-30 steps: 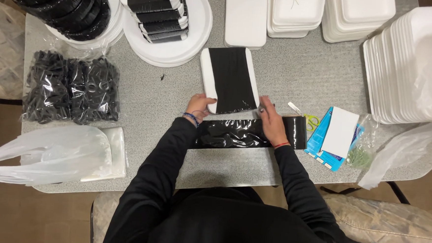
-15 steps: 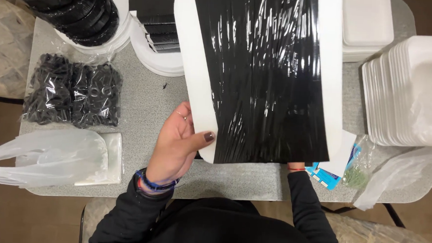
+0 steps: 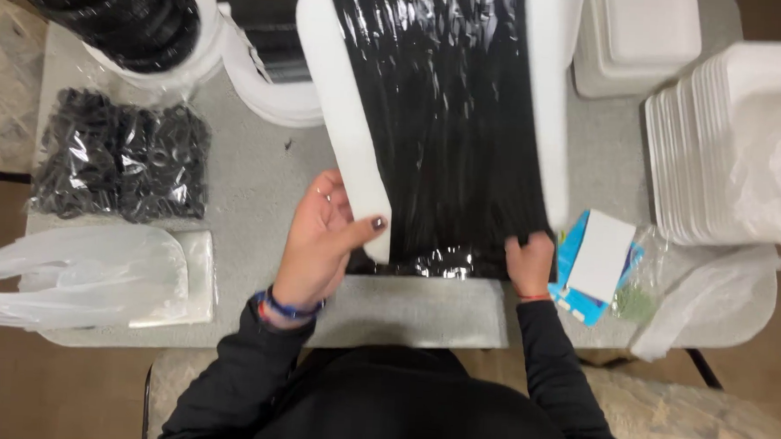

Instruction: The recorder is wrapping a white foam tray with black plastic film and cutting it with scissors at a packaging station.

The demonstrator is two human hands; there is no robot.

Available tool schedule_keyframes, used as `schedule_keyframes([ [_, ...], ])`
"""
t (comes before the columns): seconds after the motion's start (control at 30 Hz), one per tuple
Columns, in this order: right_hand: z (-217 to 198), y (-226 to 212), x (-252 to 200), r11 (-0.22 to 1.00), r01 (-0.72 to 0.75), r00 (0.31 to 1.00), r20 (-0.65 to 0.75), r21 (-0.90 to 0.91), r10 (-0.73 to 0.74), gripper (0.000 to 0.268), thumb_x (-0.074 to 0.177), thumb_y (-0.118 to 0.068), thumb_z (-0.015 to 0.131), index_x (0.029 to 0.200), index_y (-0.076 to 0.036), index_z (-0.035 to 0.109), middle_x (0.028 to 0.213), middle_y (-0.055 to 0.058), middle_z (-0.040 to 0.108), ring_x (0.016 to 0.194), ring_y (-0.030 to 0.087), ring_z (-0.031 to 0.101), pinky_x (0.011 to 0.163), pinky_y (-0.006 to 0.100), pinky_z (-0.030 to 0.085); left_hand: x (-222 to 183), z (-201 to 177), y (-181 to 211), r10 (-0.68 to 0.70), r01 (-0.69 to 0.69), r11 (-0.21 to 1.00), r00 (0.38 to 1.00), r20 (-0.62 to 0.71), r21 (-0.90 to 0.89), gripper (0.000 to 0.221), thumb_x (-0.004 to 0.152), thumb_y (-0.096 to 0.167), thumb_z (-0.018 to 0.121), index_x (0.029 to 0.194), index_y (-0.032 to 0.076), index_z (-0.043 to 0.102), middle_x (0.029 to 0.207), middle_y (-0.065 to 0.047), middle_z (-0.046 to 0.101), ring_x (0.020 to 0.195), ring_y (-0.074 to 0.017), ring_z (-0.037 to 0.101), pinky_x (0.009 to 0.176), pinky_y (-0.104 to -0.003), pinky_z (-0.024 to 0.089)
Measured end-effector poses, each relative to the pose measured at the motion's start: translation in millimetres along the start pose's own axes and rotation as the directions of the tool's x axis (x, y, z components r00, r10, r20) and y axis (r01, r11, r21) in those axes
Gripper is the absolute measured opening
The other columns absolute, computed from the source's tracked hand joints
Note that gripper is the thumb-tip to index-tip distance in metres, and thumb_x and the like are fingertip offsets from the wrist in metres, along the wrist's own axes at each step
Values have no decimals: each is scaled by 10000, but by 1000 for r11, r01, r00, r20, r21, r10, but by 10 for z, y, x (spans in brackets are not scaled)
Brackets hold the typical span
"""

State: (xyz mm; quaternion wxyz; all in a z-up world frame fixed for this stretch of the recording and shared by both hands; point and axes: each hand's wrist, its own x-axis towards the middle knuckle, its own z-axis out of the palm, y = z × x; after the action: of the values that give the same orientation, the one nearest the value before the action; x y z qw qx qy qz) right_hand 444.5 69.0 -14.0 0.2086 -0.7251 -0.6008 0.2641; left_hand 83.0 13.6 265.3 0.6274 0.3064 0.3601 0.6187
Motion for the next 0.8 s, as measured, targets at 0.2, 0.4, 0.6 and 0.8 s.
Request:
schedule_keyframes([
  [0.2,-508,-507,-330,846,488,825,-202,-216,-527,513,872,11,695,1369,-11,568,1503,202,559,1472,431,441,1242,563,287,-73,-631,-741,-189,194,981,973,-130,22,598,833,-125,660,1375,-11,433,1244,-132,655,1095,-181,673,926,-325,561],
  [0.4,-568,-269,-436,948,317,927,-219,20,-306,546,959,-110,741,1439,18,515,1561,251,458,1421,428,462,1179,454,397,-430,-1317,-1731,-406,449,883,877,-257,138,598,800,-137,663,1358,-32,476,1206,-138,714,1065,-207,701,917,-339,573],
  [0.6,-570,-194,-415,953,303,934,-201,2,-296,535,965,-123,730,1438,17,521,1556,241,473,1399,431,477,1159,450,411,-443,-1427,-2318,-526,541,825,841,-127,164,596,822,-109,677,1375,-24,473,1242,-134,702,1089,-192,684,907,-326,550],
  [0.8,-592,-225,-429,950,313,931,-197,-1,-307,525,971,-124,724,1437,13,524,1553,242,481,1393,436,483,1150,454,415,-402,-1456,-2235,-551,609,763,787,-277,215,580,823,-74,710,1362,3,510,1183,-64,675,1042,-184,682,867,-330,568],
])
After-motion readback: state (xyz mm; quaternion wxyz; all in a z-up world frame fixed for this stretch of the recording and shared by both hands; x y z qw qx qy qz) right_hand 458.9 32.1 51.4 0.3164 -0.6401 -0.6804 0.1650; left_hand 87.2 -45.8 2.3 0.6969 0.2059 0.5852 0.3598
